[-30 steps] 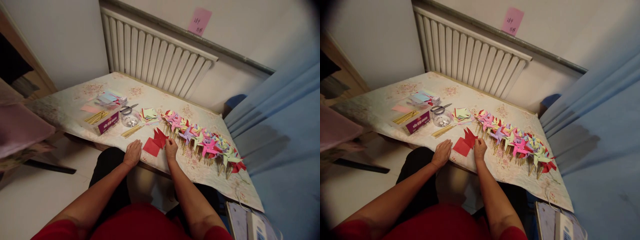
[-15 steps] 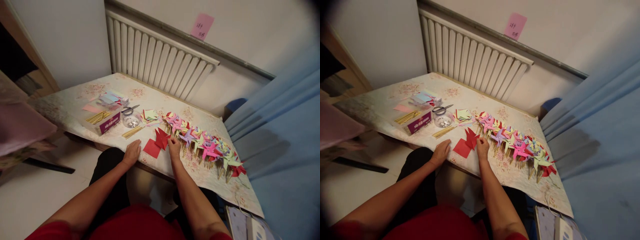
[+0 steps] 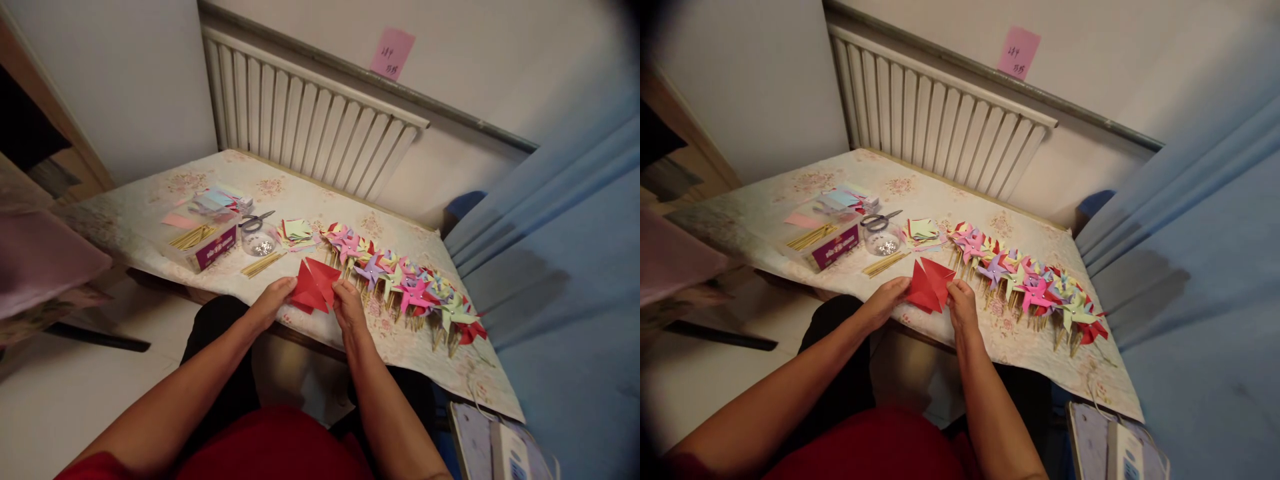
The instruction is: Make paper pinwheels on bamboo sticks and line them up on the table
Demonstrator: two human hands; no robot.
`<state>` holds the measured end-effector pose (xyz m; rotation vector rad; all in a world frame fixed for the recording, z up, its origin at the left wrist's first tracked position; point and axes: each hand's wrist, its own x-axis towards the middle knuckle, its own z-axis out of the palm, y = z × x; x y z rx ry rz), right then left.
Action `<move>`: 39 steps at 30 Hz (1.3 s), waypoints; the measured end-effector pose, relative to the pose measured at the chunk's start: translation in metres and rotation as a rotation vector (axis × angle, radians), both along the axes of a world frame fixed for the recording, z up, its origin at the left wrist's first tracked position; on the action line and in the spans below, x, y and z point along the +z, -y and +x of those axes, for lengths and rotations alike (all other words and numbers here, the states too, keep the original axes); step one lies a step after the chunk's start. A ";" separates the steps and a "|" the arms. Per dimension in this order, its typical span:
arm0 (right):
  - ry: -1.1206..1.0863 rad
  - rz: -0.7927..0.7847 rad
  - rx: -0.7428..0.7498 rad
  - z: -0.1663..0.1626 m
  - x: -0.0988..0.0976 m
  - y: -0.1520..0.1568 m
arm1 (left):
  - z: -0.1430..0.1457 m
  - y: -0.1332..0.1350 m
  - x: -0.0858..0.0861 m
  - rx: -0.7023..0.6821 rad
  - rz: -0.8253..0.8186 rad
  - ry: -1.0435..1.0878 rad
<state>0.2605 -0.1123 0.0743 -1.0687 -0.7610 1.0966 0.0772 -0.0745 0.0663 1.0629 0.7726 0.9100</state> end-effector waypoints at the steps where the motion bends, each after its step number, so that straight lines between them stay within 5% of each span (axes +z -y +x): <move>1: -0.014 -0.010 0.008 -0.001 -0.001 0.003 | 0.001 0.001 0.002 -0.006 -0.029 0.004; 15: -0.200 -0.021 0.148 -0.017 0.008 0.026 | 0.013 0.021 0.028 0.069 -0.019 -0.104; 39: -0.204 -0.132 0.100 -0.018 0.004 0.029 | 0.017 0.031 0.023 0.019 0.006 -0.146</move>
